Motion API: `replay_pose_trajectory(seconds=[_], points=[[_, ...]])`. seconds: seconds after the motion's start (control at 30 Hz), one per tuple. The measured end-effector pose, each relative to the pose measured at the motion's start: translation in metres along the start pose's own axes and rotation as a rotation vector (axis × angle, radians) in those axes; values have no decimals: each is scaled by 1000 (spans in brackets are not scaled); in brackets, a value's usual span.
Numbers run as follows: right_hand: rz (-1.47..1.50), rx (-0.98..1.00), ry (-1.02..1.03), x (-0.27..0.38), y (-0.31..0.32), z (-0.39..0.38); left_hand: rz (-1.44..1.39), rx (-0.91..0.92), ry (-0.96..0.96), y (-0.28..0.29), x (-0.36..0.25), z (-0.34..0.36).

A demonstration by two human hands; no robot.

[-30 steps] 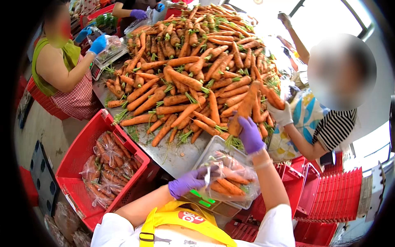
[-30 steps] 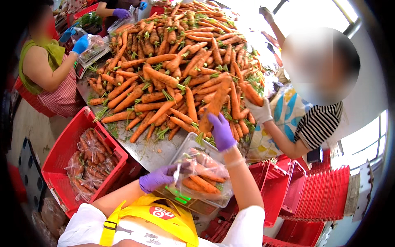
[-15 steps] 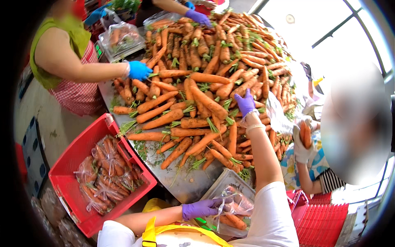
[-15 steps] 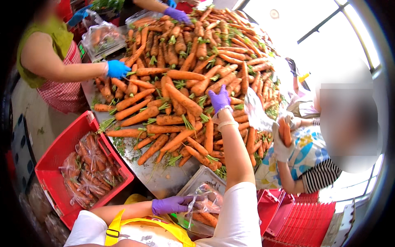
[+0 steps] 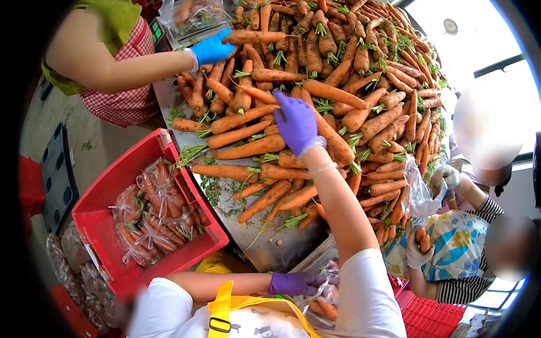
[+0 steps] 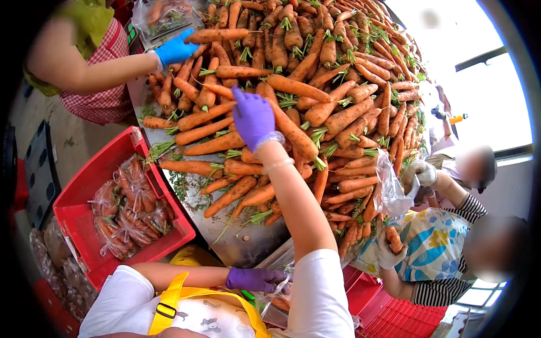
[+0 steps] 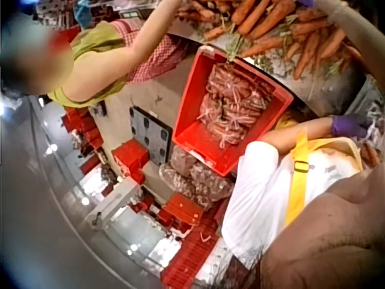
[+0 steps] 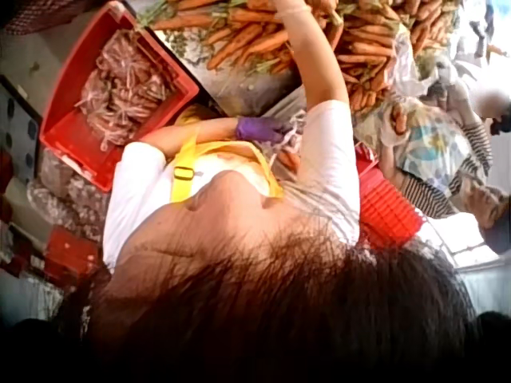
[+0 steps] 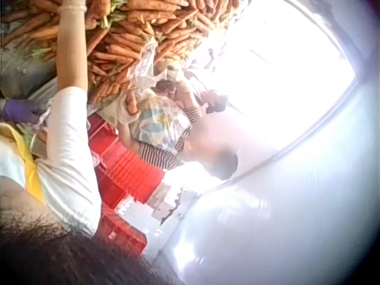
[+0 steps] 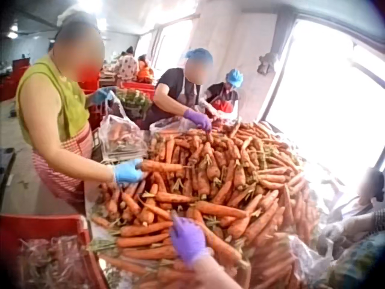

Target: The person picks up carrots from a pile, places them into plastic bags, weighs the bags on a digital scale, and puts the filled bags into a red crate.

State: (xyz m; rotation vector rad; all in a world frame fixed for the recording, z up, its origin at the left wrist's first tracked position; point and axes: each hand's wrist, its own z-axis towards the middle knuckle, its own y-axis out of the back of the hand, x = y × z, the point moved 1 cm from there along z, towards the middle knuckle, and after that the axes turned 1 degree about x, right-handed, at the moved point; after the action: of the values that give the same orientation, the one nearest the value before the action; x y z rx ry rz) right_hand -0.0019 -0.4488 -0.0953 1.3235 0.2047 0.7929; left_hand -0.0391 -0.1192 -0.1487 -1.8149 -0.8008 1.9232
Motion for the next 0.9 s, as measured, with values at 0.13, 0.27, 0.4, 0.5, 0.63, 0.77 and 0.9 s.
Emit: replay_pose_trajectory(seconds=[0.13, 0.27, 0.4, 0.5, 0.63, 0.77, 0.9], points=[[-25, 232, -30, -2, -49, 18, -94, -38, -30, 1, 10, 1], [-209, 594, 157, 25, -74, 24, -18, -116, -113, 3, 10, -4], [-513, 646, 364, 37, -97, 19, 73, -68, -36, 2, -12, -14], [-697, 764, 394, 47, -97, 27, 152, -51, 4, -5, -14, -16], [-461, 594, 251, 76, -22, 16, 40, -137, -183, -19, -8, -23], [250, 356, -58, 63, 89, -52, -14, 21, -115, -33, -34, -18], [1002, 167, -420, 69, 183, -151, 163, -120, -259, -38, 6, 5]])
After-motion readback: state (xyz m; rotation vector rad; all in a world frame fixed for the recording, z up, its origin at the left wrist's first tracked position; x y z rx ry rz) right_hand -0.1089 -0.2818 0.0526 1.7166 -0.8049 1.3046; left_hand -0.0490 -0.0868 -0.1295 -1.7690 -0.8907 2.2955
